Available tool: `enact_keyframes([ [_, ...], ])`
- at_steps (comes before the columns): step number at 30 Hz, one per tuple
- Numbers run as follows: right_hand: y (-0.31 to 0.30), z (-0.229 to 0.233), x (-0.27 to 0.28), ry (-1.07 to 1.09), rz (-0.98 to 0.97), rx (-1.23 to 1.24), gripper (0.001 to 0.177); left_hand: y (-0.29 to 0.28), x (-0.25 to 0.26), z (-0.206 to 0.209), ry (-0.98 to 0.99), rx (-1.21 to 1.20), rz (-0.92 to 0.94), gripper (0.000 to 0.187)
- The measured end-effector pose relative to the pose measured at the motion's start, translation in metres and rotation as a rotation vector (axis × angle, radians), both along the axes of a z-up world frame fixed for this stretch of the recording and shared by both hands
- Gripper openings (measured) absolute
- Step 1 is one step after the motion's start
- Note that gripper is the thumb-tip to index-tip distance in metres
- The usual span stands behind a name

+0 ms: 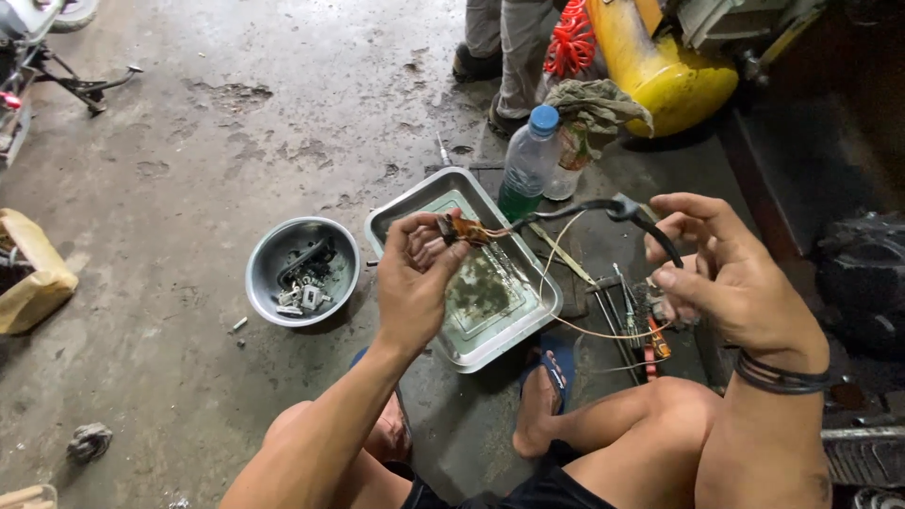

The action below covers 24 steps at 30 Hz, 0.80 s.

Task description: Cleaning a wired motorcycle stator component using a rag and cleaning fluid in a workshop.

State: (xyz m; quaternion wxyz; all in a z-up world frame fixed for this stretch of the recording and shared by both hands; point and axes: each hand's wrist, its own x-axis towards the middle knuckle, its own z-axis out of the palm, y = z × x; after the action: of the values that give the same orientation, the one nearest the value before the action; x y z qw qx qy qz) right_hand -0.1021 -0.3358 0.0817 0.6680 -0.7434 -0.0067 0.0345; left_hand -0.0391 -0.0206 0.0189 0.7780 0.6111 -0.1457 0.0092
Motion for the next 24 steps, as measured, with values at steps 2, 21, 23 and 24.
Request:
enact_keyframes([
  [2, -0.017, -0.013, -0.002, -0.023, -0.003, 0.063, 0.067, -0.002, 0.006, -0.003, 0.021, -0.013, 0.018, 0.037],
  [21, -0.068, -0.060, 0.013, -0.217, -0.376, -0.903, 0.024, -0.031, 0.019, -0.022, -0.030, 0.580, 0.130, 0.043],
  [23, -0.079, -0.078, 0.016, -0.183, -0.399, -0.932, 0.020, -0.035, 0.019, -0.029, 0.009, 0.538, 0.100, 0.044],
  [24, -0.085, -0.086, 0.018, -0.153, -0.423, -0.959, 0.018, -0.037, 0.020, -0.031, 0.046, 0.497, 0.071, 0.045],
])
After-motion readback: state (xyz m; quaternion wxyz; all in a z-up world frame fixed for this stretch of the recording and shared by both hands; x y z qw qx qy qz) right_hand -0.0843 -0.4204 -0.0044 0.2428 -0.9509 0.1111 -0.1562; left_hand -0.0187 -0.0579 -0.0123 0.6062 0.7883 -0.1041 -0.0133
